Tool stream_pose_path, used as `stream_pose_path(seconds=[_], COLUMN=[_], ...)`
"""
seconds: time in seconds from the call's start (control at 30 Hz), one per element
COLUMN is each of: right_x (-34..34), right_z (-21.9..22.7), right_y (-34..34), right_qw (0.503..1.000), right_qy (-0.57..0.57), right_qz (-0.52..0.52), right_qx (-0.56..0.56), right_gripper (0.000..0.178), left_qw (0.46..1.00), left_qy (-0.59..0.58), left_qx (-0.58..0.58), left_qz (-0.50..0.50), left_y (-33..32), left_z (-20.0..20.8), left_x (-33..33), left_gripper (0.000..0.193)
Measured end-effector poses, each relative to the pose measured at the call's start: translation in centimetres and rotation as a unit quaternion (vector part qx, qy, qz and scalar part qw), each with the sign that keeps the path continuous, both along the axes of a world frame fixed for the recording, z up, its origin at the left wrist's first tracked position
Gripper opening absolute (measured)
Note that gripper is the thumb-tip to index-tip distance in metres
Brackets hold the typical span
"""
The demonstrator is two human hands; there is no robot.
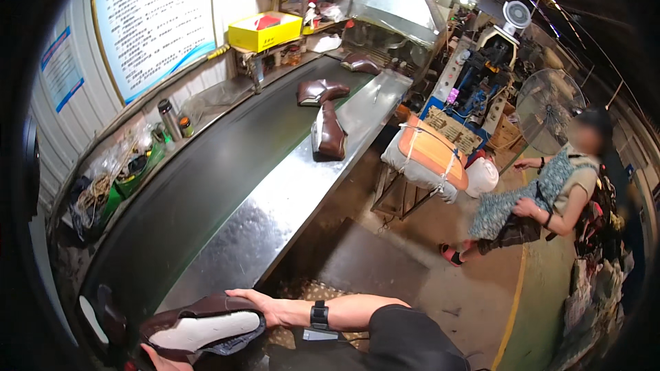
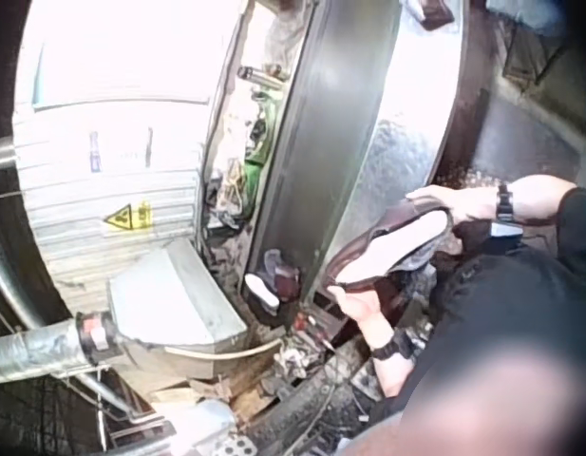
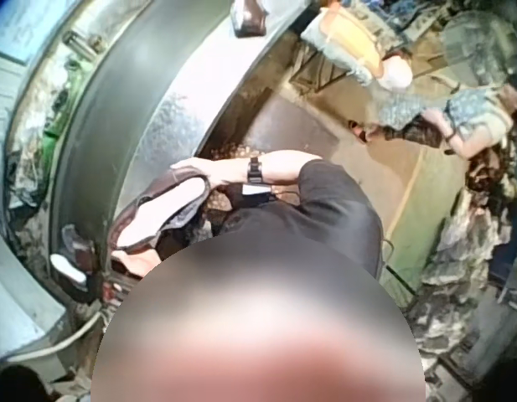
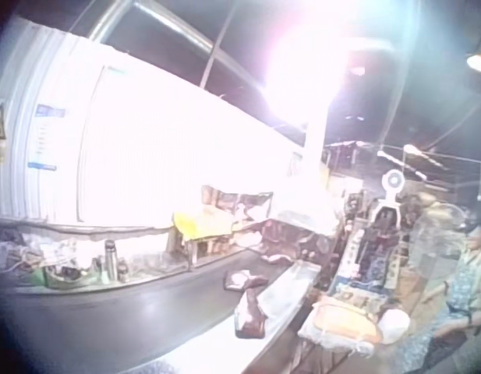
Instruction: The recorder is using a lasting machine to shape the upper of leather shoes over a shoe last.
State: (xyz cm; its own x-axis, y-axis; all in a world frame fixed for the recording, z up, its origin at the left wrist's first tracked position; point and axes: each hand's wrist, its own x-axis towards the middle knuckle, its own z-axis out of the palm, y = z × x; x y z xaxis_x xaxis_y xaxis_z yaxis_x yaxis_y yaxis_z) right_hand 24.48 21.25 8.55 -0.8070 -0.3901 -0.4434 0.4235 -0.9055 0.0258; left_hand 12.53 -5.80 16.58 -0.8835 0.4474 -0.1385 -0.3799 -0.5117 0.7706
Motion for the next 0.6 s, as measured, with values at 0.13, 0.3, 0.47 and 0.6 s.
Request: stream_pose_path(seconds=[0.13, 0.3, 0.47, 0.6], right_x=[0.2, 2.3, -1.8, -6.8], right_z=[-0.6, 0.7, -2.5, -1.9], right_y=[1.1, 3.7, 7.0, 16.0], right_qw=[0.999, 0.989, 0.926, 0.773], right_qy=[-0.023, -0.077, -0.119, -0.077], right_qz=[-0.037, -0.093, -0.210, -0.330], right_qx=[0.022, 0.090, 0.290, 0.537], right_gripper=[0.047, 0.050, 0.034, 0.073], left_qw=[0.997, 0.999, 0.972, 0.944], left_qy=[-0.052, -0.019, -0.075, -0.031], left_qx=[-0.049, -0.010, -0.207, -0.321], left_qz=[0.040, -0.048, -0.086, -0.068], left_y=[3.0, 6.2, 6.0, 4.2], left_z=[-0.8, -3.7, -6.2, -8.5], left_x=[-1.6, -3.0, -5.5, -6.4], left_gripper=[0.057, 0.048, 0.053, 0.055])
